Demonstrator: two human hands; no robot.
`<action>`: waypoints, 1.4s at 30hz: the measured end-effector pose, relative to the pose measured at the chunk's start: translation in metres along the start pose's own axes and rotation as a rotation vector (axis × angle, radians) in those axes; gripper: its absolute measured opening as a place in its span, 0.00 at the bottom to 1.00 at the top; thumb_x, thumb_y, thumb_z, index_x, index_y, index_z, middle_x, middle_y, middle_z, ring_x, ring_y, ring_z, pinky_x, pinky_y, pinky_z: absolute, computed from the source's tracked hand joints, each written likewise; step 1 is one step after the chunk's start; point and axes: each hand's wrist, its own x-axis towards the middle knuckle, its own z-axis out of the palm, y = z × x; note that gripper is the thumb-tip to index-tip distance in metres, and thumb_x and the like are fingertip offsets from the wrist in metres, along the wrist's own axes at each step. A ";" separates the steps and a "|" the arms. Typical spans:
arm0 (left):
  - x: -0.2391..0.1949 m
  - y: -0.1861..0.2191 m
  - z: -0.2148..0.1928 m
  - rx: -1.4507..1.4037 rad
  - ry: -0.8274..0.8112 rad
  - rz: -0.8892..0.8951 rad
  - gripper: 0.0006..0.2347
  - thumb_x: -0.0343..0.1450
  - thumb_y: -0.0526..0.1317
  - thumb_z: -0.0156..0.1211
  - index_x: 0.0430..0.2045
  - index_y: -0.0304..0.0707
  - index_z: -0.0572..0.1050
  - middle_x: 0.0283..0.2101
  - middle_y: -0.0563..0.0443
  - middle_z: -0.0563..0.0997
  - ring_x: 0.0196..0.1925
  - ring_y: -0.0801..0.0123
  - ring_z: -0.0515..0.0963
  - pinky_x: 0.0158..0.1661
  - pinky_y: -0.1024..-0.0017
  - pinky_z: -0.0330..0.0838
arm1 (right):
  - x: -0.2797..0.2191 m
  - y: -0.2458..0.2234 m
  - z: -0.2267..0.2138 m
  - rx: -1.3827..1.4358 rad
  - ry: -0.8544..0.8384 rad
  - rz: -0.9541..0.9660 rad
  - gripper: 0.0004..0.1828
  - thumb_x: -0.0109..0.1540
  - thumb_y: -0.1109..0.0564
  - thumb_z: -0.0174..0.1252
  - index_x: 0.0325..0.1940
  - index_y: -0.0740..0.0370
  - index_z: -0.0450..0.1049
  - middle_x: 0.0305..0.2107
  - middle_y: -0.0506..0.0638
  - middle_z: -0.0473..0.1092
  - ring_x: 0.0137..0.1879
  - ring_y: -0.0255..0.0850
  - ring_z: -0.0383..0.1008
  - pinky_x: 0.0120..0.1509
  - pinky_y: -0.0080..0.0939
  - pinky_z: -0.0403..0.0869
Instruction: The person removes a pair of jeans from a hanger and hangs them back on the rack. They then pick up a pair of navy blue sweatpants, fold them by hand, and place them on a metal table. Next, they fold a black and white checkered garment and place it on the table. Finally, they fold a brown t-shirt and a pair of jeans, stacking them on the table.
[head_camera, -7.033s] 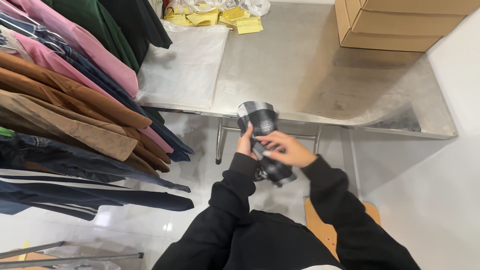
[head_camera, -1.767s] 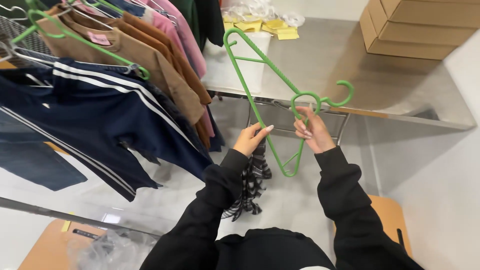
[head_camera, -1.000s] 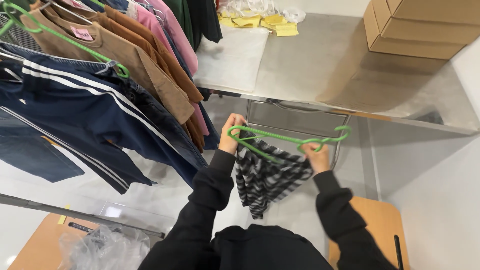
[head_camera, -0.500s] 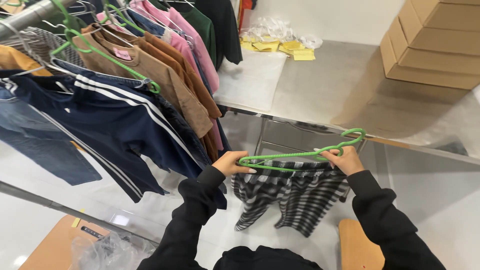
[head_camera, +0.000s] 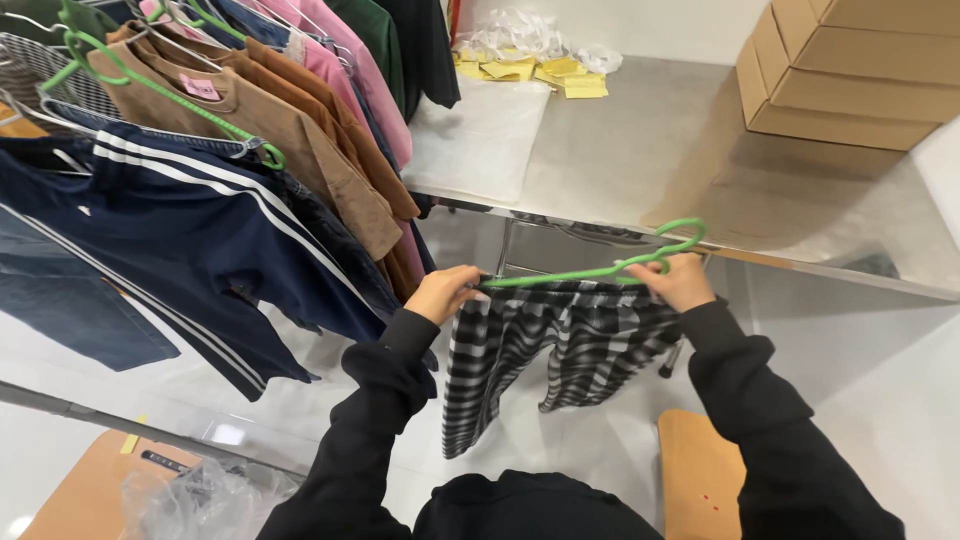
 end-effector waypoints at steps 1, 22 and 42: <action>0.003 -0.002 0.006 -0.004 0.000 0.001 0.10 0.71 0.46 0.63 0.32 0.46 0.67 0.35 0.54 0.80 0.40 0.56 0.83 0.40 0.63 0.78 | 0.001 -0.002 0.006 -0.004 -0.001 0.002 0.35 0.61 0.37 0.62 0.04 0.56 0.65 0.04 0.46 0.66 0.18 0.41 0.71 0.37 0.35 0.71; -0.065 -0.021 -0.011 -0.124 0.360 -0.325 0.10 0.69 0.45 0.67 0.43 0.54 0.78 0.39 0.51 0.85 0.46 0.50 0.83 0.46 0.59 0.76 | 0.002 -0.067 -0.047 0.018 -0.494 -0.117 0.21 0.53 0.47 0.72 0.47 0.55 0.80 0.41 0.52 0.82 0.52 0.45 0.80 0.59 0.53 0.74; -0.194 -0.011 -0.185 -0.274 1.251 -0.728 0.09 0.74 0.41 0.61 0.45 0.40 0.75 0.49 0.48 0.73 0.51 0.58 0.80 0.46 0.66 0.80 | 0.054 -0.378 0.179 0.745 -0.582 -0.334 0.09 0.66 0.59 0.60 0.47 0.60 0.82 0.35 0.47 0.79 0.43 0.33 0.74 0.58 0.42 0.73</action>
